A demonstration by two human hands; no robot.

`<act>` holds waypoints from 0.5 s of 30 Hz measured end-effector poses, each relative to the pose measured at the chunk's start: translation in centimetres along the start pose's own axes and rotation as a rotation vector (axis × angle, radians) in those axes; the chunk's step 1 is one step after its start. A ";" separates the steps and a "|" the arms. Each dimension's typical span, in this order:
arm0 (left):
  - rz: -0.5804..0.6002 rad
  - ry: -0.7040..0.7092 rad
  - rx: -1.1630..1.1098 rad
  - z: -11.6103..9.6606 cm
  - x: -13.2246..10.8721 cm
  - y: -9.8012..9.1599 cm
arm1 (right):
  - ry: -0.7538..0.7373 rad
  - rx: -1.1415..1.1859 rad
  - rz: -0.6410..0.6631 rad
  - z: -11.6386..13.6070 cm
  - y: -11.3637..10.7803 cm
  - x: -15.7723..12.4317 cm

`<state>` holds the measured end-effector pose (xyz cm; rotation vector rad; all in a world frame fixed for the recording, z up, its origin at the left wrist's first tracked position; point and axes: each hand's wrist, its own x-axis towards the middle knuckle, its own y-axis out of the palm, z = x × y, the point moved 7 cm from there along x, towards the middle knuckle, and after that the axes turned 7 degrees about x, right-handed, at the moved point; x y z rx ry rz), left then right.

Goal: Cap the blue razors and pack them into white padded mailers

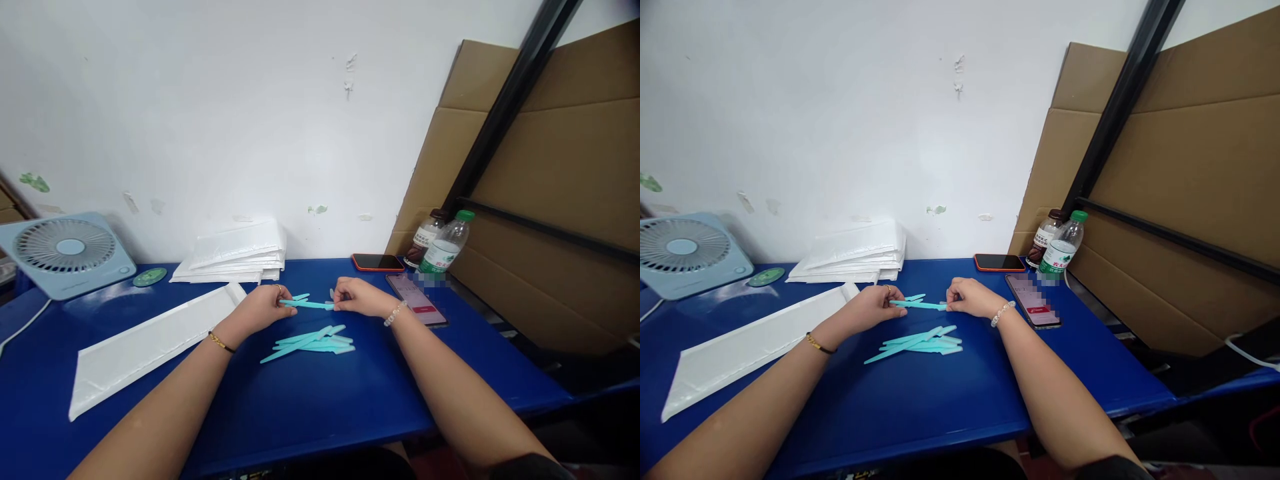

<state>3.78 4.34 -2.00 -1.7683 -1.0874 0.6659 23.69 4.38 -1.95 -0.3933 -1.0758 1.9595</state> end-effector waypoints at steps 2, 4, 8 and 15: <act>-0.002 0.045 0.001 -0.4 0.0 0.1 | -0.013 0.003 0.025 0.4 0.4 0.1; 0.024 0.079 0.031 -0.6 0.1 0.4 | -0.010 0.007 0.039 0.6 0.8 0.2; 0.022 -0.003 0.130 0.4 -0.1 -0.4 | 0.043 -0.017 0.012 -0.7 0.4 0.2; -0.080 -0.017 0.206 2.0 -0.3 -1.5 | 0.045 0.010 -0.088 -1.1 -1.3 -0.4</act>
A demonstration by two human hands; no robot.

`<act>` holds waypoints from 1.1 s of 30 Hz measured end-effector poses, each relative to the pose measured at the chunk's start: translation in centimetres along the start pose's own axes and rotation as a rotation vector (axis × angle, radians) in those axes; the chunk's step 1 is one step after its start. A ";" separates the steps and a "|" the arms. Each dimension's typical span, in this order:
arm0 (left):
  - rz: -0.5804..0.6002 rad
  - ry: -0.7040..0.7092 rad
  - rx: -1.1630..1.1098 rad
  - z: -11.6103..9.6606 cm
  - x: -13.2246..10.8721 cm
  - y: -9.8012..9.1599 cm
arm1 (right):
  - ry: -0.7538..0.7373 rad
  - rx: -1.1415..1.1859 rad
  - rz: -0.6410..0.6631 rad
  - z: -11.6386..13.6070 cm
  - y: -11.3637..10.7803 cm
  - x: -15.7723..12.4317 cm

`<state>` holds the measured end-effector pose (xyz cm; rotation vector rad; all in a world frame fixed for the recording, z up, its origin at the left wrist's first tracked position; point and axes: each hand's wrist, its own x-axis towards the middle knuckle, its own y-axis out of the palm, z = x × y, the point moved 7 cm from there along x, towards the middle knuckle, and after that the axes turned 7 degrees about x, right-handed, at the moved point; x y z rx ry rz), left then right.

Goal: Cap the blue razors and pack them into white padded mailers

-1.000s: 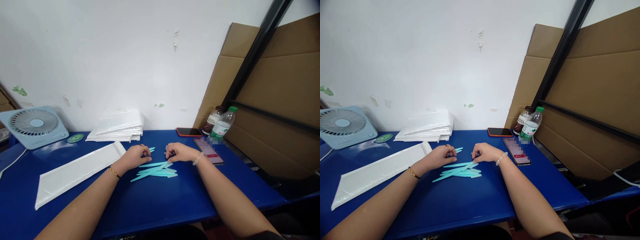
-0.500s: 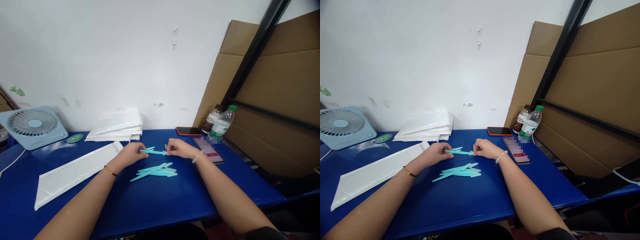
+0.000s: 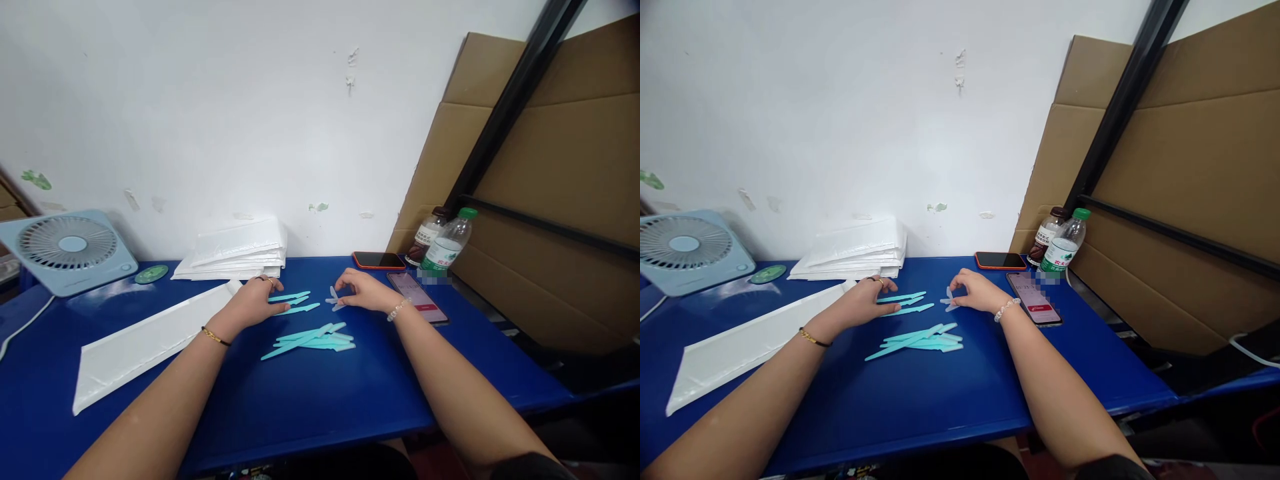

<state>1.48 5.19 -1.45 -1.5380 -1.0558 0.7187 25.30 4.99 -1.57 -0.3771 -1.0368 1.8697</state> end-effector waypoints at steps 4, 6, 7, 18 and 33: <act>-0.024 0.090 0.024 -0.7 0.4 1.2 | -0.093 0.069 0.113 0.8 1.2 0.0; -0.022 0.124 0.011 -1.1 0.7 1.9 | -0.100 0.059 0.110 0.4 1.6 0.3; -0.028 0.140 0.003 -1.3 0.9 2.2 | -0.089 0.048 0.081 -0.1 1.7 0.5; -0.033 0.173 -0.090 -3.5 0.2 1.2 | -0.115 0.107 0.089 2.6 1.0 -0.1; 0.120 0.246 -0.104 -5.5 -0.6 1.4 | 0.013 0.272 0.155 2.2 2.7 0.4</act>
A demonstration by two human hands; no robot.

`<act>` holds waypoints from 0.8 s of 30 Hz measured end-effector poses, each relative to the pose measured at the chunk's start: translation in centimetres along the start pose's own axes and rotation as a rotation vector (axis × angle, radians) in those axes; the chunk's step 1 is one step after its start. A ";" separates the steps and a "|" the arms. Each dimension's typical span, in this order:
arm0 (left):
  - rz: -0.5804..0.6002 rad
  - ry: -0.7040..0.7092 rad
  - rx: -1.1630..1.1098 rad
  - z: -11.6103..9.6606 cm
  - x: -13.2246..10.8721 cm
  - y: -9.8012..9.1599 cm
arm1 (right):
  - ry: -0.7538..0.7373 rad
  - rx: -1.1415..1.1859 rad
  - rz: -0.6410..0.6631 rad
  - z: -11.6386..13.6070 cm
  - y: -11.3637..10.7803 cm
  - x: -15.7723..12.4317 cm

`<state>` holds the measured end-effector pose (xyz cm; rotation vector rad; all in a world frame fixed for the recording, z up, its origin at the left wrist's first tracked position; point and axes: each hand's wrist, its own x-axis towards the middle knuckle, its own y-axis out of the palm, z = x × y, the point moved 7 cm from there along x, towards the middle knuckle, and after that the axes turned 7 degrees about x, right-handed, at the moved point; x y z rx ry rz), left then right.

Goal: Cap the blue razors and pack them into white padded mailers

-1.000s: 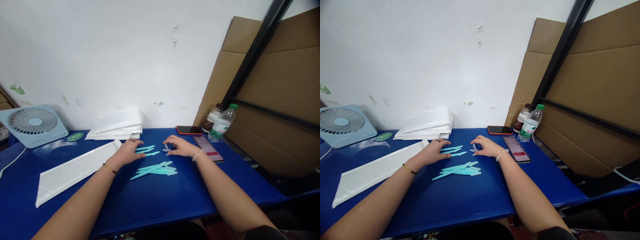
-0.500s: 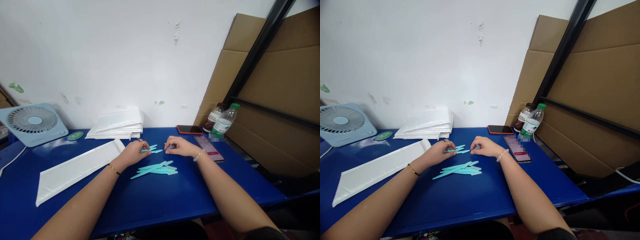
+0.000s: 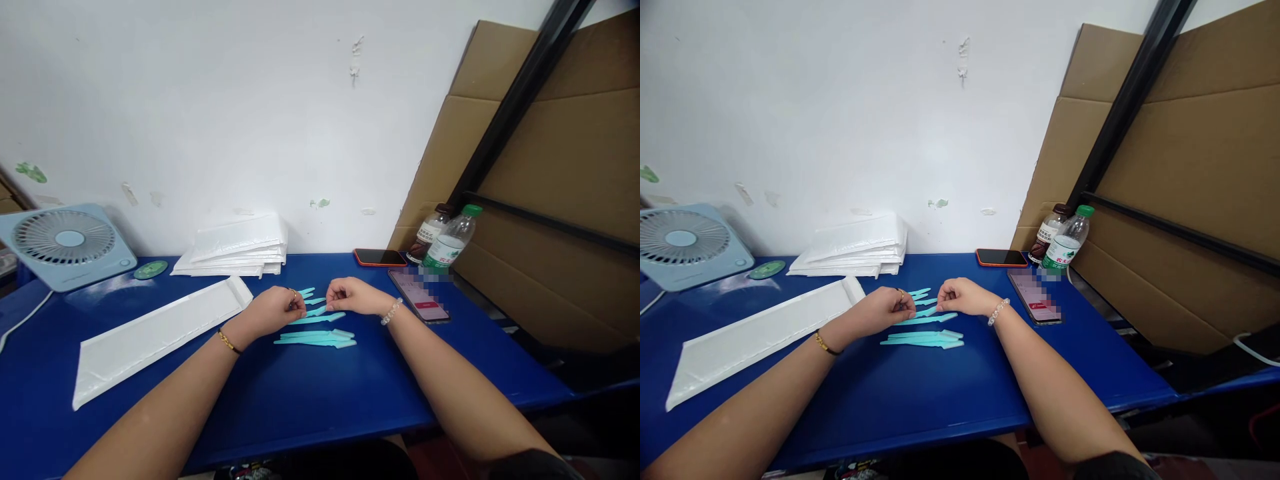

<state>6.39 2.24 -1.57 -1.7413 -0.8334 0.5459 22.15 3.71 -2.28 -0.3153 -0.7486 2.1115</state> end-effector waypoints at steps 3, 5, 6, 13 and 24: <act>-0.047 -0.066 0.057 1.4 0.0 -0.7 | 0.042 -0.019 -0.052 -1.6 -1.1 0.0; -0.088 -0.115 0.070 2.4 0.0 -1.0 | 0.086 0.002 -0.087 -2.7 -1.8 -0.1; -0.112 -0.126 0.060 2.7 0.0 -1.1 | 0.100 0.034 -0.100 -3.0 -2.0 -0.1; -0.117 -0.051 0.007 2.3 0.4 -0.7 | 0.057 0.140 -0.100 -2.3 -1.7 0.0; -0.159 -0.117 0.067 5.0 0.2 -0.8 | 0.150 0.031 -0.232 -3.7 -4.1 -0.9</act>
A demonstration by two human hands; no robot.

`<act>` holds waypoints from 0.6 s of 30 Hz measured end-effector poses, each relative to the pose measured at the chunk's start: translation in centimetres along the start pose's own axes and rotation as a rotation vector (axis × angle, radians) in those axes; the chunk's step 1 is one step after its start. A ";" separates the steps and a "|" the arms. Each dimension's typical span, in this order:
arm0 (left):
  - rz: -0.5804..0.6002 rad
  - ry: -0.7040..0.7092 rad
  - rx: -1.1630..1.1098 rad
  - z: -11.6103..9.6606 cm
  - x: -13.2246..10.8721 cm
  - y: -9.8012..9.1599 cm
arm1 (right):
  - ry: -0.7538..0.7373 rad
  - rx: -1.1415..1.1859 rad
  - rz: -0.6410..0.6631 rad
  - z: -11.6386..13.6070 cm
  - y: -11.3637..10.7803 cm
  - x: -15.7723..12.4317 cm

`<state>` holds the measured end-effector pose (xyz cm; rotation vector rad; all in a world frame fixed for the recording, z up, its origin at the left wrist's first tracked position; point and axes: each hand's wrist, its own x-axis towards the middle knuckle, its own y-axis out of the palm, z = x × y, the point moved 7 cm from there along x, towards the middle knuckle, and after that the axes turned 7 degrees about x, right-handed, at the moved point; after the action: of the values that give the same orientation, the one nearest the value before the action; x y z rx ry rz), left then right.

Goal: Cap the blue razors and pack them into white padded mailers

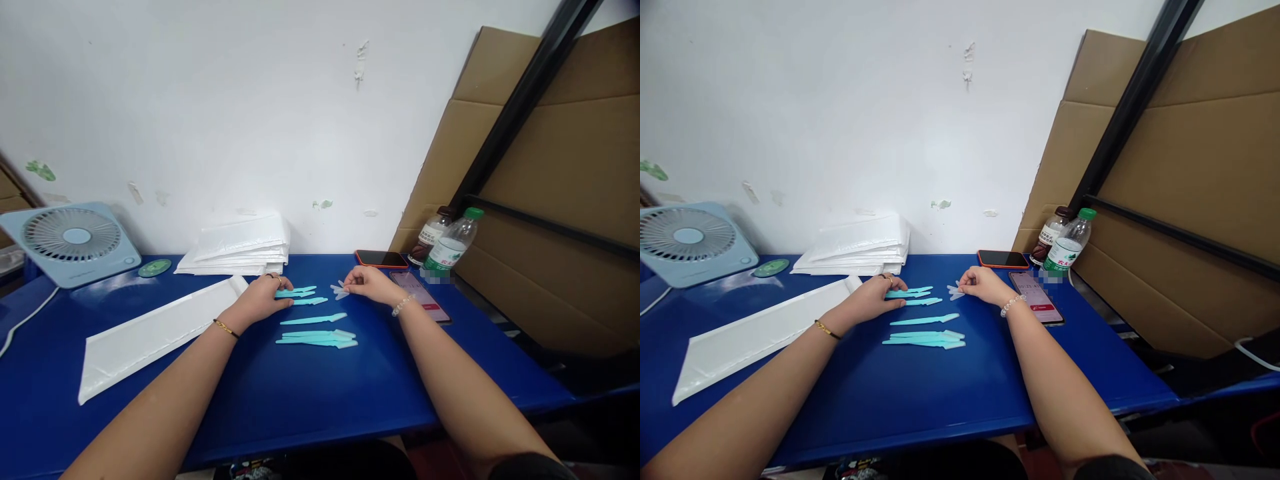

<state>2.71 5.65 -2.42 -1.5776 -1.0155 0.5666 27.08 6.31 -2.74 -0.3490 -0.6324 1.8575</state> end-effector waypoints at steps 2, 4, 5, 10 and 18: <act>-0.041 0.024 -0.002 -0.4 0.1 0.2 | -0.060 -0.026 0.072 1.3 0.8 -0.4; -0.072 -0.004 0.010 -0.4 0.2 0.5 | -0.117 -0.077 0.181 2.4 2.0 -0.8; -0.076 -0.031 0.017 -0.3 0.3 0.8 | -0.142 -0.113 0.230 2.7 2.7 -1.0; -0.016 -0.108 0.037 0.2 0.3 1.6 | -0.163 -0.232 0.344 2.9 4.6 -1.1; -0.001 0.106 0.000 -4.7 -0.5 -0.2 | -0.165 -0.218 0.229 3.6 4.1 -0.9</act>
<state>6.15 2.76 -1.03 -1.5902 -0.9365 0.4772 22.37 3.48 -2.23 -0.4278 -0.9442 2.0544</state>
